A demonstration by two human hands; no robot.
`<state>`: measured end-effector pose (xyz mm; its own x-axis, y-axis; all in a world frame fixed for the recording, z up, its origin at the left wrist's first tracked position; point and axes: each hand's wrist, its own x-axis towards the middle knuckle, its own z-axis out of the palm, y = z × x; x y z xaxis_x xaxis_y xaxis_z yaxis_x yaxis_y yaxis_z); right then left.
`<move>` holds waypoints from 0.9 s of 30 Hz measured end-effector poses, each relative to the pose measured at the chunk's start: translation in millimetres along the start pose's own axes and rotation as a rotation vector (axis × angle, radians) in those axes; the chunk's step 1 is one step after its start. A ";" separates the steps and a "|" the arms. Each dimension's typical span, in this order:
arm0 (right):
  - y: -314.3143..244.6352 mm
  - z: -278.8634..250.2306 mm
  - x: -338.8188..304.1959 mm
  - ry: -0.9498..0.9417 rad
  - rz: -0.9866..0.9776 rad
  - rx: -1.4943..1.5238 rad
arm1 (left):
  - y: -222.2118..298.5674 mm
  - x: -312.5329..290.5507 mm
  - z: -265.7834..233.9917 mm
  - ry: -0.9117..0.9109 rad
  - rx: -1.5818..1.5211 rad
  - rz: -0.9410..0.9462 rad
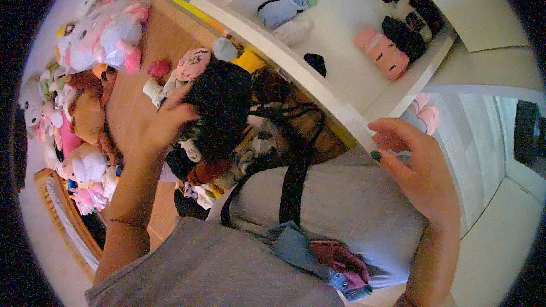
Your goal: The person sits on the floor and sorts through a drawer full of clothes and accessories. They pick up various items including socks, a blue belt, a pink belt, and a grey sweater, inspect them, and place them back into the drawer or onto a pile on the floor.
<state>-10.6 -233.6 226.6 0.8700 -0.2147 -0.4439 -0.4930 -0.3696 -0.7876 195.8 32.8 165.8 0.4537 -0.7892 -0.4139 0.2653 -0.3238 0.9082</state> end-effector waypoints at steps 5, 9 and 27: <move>-32.6 12.5 16.0 -0.076 -0.101 0.228 | 40.0 10.6 50.8 -0.068 -0.358 -0.017; -34.5 34.3 36.7 0.090 -0.271 0.179 | 58.9 20.0 78.9 -0.254 -0.235 0.144; 76.8 7.4 165.7 0.112 -0.066 -1.068 | -54.0 -83.8 -34.9 -0.020 1.171 -0.696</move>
<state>95.7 -290.9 89.4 0.9162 -0.2271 -0.3301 -0.2419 -0.9703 -0.0039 173.1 134.7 149.3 0.5088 -0.2865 -0.8119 -0.4434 -0.8955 0.0381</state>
